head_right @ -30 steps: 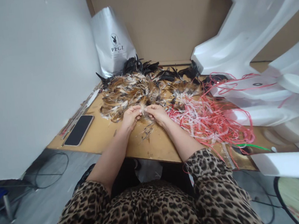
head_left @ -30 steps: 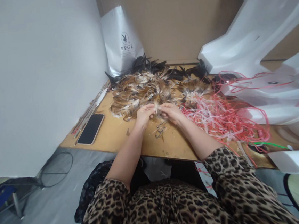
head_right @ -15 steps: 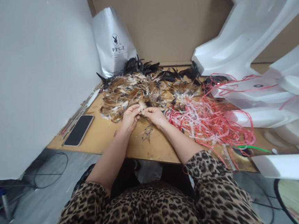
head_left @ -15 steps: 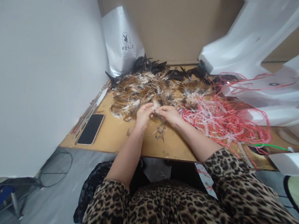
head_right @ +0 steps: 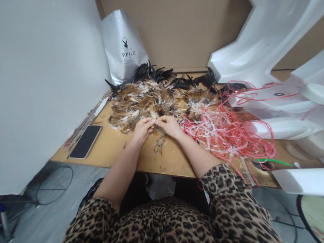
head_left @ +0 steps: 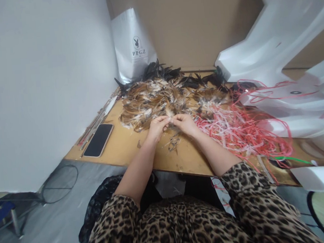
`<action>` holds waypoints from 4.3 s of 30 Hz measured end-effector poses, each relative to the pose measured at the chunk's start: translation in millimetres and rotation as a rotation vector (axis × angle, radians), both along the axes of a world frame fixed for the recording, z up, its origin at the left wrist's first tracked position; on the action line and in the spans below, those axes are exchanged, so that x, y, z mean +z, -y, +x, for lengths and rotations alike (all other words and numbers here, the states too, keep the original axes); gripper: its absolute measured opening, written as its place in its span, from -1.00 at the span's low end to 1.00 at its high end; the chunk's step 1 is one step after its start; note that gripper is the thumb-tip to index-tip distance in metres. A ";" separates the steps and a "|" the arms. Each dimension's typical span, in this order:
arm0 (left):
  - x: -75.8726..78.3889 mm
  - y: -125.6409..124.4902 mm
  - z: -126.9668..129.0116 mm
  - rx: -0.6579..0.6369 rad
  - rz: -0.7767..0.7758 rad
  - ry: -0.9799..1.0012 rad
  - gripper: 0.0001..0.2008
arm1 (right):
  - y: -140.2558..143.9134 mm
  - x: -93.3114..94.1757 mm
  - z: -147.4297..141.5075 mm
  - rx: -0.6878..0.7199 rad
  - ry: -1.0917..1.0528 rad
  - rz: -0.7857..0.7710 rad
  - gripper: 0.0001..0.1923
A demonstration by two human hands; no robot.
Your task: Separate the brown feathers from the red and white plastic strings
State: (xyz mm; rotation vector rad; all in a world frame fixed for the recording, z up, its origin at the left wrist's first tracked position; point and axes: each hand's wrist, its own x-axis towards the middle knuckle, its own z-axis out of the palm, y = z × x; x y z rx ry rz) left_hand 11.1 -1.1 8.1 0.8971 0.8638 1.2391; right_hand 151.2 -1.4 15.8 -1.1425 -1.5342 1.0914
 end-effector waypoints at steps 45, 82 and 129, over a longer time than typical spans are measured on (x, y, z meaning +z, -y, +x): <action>-3.7 -8.5 -6.5 0.131 -0.109 0.175 -0.72 | -16.9 1.6 22.9 -0.048 -0.383 -0.332 -0.78; -1.1 -7.2 -5.9 0.172 -0.078 0.231 -0.77 | -11.8 9.4 25.7 -0.117 -0.293 -0.409 -0.66; 2.4 4.1 4.5 -0.104 -0.115 0.039 -0.81 | -2.5 6.4 10.1 -0.004 -0.389 -0.306 -0.65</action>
